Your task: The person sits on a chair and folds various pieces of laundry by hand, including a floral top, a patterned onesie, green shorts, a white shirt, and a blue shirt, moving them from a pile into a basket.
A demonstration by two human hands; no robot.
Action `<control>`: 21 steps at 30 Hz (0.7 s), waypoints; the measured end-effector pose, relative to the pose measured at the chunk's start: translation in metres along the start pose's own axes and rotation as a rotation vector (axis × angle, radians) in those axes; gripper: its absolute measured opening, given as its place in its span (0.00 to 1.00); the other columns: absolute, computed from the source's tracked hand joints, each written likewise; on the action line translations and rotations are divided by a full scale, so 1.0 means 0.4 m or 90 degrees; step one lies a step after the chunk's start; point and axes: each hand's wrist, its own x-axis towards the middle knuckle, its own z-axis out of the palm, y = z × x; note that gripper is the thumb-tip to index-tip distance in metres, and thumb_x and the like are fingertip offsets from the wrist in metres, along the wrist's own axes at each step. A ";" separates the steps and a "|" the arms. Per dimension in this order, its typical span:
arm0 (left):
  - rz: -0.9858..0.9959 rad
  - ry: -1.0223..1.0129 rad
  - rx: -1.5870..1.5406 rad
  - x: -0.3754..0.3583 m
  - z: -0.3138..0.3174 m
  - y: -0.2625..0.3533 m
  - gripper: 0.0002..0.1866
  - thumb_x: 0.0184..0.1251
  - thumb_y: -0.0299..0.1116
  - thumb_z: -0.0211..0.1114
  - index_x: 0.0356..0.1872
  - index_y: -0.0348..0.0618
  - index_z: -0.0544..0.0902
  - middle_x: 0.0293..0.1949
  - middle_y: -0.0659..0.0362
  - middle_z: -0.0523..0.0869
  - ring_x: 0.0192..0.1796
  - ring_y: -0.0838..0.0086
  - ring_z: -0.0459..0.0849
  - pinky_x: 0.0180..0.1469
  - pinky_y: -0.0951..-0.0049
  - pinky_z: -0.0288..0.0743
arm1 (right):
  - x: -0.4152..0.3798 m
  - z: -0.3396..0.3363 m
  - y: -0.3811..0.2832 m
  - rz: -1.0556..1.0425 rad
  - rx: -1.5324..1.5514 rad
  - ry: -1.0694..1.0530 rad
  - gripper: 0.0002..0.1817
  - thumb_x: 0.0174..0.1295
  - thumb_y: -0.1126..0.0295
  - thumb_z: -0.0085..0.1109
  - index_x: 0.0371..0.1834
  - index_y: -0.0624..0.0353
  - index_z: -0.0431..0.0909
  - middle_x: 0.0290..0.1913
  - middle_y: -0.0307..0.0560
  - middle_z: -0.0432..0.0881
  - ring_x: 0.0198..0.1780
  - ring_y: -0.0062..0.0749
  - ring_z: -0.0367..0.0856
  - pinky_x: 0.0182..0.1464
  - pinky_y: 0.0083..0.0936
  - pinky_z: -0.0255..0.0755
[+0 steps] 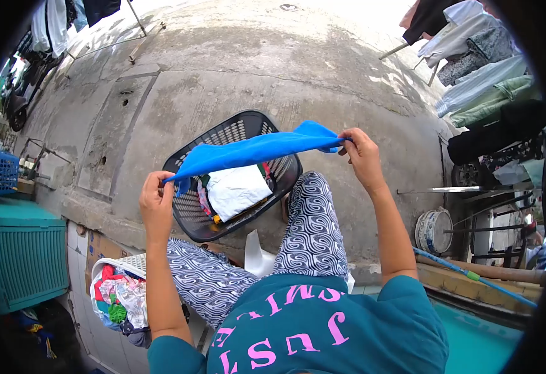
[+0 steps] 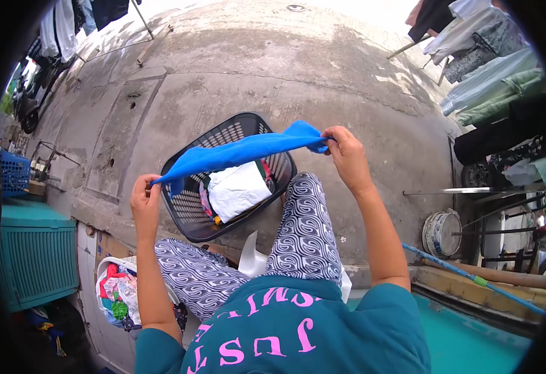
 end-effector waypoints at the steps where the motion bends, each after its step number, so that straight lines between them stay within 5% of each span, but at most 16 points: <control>1: 0.027 -0.014 -0.016 -0.033 0.009 0.018 0.05 0.55 0.21 0.55 0.33 0.38 0.76 0.31 0.59 0.78 0.26 0.77 0.73 0.28 0.77 0.66 | -0.051 -0.040 0.006 -0.013 -0.067 0.016 0.06 0.55 0.81 0.50 0.35 0.62 0.73 0.35 0.45 0.77 0.31 0.31 0.80 0.34 0.23 0.73; 3: 0.047 -0.054 -0.020 -0.117 0.032 0.053 0.06 0.54 0.19 0.54 0.33 0.38 0.76 0.34 0.58 0.78 0.31 0.76 0.75 0.29 0.78 0.67 | -0.159 -0.109 0.021 -0.064 -0.188 0.043 0.06 0.54 0.81 0.51 0.34 0.60 0.73 0.36 0.45 0.77 0.33 0.36 0.79 0.35 0.26 0.73; 7: -0.057 -0.246 -0.016 -0.325 0.116 0.052 0.06 0.51 0.20 0.57 0.31 0.38 0.76 0.37 0.56 0.78 0.40 0.66 0.78 0.40 0.69 0.71 | -0.395 -0.206 0.093 0.064 -0.258 -0.124 0.07 0.52 0.79 0.52 0.35 0.58 0.73 0.37 0.46 0.77 0.39 0.42 0.77 0.40 0.31 0.71; 9: 0.027 -0.443 0.150 -0.446 0.176 -0.045 0.10 0.51 0.24 0.61 0.37 0.41 0.77 0.52 0.50 0.72 0.50 0.57 0.75 0.51 0.63 0.70 | -0.528 -0.222 0.205 0.235 -0.271 -0.314 0.10 0.53 0.75 0.54 0.39 0.59 0.73 0.40 0.47 0.77 0.46 0.37 0.75 0.47 0.30 0.68; 10: 0.007 -0.530 0.180 -0.508 0.205 -0.135 0.13 0.52 0.27 0.63 0.41 0.41 0.77 0.57 0.47 0.68 0.51 0.58 0.75 0.54 0.66 0.69 | -0.585 -0.206 0.277 0.240 -0.270 -0.306 0.10 0.53 0.75 0.54 0.39 0.59 0.73 0.40 0.47 0.77 0.46 0.37 0.75 0.47 0.30 0.68; 12: -0.280 -0.532 -0.133 -0.511 0.275 -0.211 0.15 0.56 0.34 0.62 0.44 0.40 0.77 0.56 0.47 0.69 0.52 0.61 0.75 0.55 0.67 0.67 | -0.668 -0.165 0.405 0.522 0.018 -0.308 0.13 0.59 0.64 0.53 0.43 0.58 0.74 0.44 0.45 0.76 0.50 0.34 0.72 0.50 0.31 0.66; 13: -0.280 -0.538 -0.129 -0.500 0.303 -0.223 0.15 0.56 0.34 0.62 0.44 0.40 0.77 0.56 0.47 0.69 0.52 0.61 0.75 0.55 0.67 0.67 | -0.672 -0.149 0.433 0.527 0.023 -0.306 0.13 0.59 0.64 0.53 0.43 0.58 0.74 0.44 0.45 0.76 0.50 0.34 0.72 0.50 0.31 0.66; 15: -0.447 -0.622 -0.169 -0.436 0.369 -0.223 0.19 0.63 0.42 0.56 0.46 0.36 0.75 0.59 0.49 0.67 0.54 0.67 0.74 0.54 0.69 0.68 | -0.635 -0.093 0.458 0.885 0.544 -0.232 0.22 0.60 0.52 0.51 0.50 0.56 0.73 0.51 0.45 0.75 0.55 0.31 0.71 0.56 0.28 0.63; 17: -0.611 -0.765 -0.274 -0.395 0.432 -0.186 0.25 0.66 0.49 0.51 0.53 0.37 0.71 0.58 0.50 0.70 0.55 0.65 0.74 0.56 0.67 0.67 | -0.614 -0.017 0.427 0.868 0.607 -0.170 0.26 0.60 0.48 0.49 0.52 0.56 0.72 0.53 0.45 0.74 0.57 0.32 0.69 0.58 0.30 0.62; 21: -0.693 -0.711 -0.176 -0.403 0.541 -0.139 0.31 0.64 0.53 0.50 0.57 0.36 0.67 0.55 0.51 0.73 0.55 0.62 0.74 0.59 0.63 0.64 | -0.580 0.057 0.391 0.785 0.738 -0.040 0.30 0.59 0.48 0.52 0.56 0.61 0.68 0.55 0.50 0.73 0.58 0.38 0.70 0.59 0.38 0.63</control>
